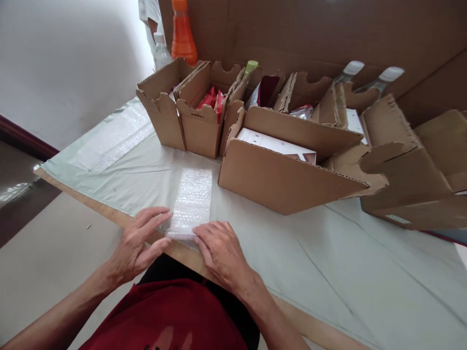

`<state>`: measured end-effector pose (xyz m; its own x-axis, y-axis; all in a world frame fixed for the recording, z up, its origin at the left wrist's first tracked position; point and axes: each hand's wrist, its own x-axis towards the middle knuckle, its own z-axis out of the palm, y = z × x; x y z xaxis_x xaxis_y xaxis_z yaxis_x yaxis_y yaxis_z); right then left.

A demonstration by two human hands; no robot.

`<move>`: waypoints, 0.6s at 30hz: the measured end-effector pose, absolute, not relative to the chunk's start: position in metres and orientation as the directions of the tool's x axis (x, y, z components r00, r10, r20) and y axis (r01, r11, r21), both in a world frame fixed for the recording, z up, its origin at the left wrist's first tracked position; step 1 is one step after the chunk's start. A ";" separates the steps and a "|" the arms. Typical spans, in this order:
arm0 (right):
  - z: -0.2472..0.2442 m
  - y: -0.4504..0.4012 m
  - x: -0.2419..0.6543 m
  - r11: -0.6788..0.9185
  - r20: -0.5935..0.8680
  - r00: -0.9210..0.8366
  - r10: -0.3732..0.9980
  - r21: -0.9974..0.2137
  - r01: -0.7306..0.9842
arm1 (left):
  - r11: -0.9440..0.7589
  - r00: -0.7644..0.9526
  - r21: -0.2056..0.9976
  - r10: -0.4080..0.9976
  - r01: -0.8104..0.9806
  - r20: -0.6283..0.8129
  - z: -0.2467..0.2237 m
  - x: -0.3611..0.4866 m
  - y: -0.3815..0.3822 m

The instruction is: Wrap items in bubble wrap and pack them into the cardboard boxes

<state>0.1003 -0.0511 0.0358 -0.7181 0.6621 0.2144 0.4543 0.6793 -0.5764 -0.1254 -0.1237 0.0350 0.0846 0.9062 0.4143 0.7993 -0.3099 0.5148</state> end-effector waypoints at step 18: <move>0.028 -0.046 0.098 0.744 0.354 -0.669 0.653 -0.465 0.480 | -0.207 -0.040 0.608 0.929 0.766 0.368 0.014 -0.121 -0.094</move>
